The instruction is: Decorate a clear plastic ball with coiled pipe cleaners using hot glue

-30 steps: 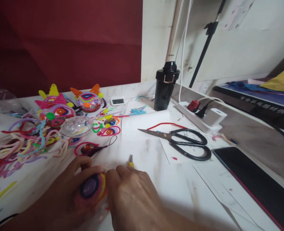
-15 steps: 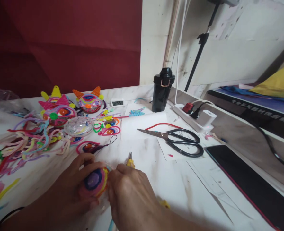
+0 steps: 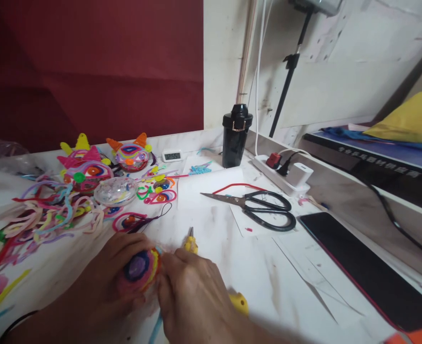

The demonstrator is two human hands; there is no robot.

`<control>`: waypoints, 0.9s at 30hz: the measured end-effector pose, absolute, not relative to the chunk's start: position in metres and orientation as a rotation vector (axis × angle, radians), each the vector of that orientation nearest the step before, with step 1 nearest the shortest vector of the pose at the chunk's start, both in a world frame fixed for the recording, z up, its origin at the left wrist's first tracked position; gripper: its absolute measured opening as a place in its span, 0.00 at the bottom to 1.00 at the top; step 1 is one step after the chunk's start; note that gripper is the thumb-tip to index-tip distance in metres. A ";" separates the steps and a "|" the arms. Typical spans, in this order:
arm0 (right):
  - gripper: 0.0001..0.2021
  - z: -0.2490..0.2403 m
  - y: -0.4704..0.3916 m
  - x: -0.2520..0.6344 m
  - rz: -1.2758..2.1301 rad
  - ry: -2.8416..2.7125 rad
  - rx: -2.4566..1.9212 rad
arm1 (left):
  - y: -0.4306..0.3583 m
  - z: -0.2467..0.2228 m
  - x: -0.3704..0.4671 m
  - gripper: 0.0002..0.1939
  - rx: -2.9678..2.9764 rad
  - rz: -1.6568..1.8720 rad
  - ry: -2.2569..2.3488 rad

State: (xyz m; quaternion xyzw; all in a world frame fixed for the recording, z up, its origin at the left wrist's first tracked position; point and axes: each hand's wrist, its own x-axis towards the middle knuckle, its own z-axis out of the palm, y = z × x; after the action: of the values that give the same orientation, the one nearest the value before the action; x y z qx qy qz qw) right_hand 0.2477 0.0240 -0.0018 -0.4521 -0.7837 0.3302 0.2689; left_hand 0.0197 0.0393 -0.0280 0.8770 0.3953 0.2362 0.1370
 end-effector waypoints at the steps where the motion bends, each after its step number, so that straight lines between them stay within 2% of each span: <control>1: 0.13 -0.002 0.024 0.248 0.896 -2.096 -1.223 | 0.039 -0.028 0.020 0.30 2.540 0.692 1.148; 14: 0.14 -0.004 0.028 0.248 0.891 -2.125 -1.225 | 0.038 -0.029 0.021 0.31 2.475 0.713 1.209; 20: 0.13 -0.006 0.029 0.248 0.883 -2.176 -1.214 | 0.037 -0.034 0.019 0.37 2.457 0.719 1.252; 27: 0.13 -0.002 0.030 0.244 0.853 -2.284 -1.285 | 0.038 -0.028 0.021 0.29 2.453 0.687 1.179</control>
State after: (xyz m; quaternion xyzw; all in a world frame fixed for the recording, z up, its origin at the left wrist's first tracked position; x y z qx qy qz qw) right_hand 0.2445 0.0295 -0.0018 -0.4578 -0.8133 0.3039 0.1916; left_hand 0.0213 0.0382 -0.0284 0.8617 0.4141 0.2412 0.1668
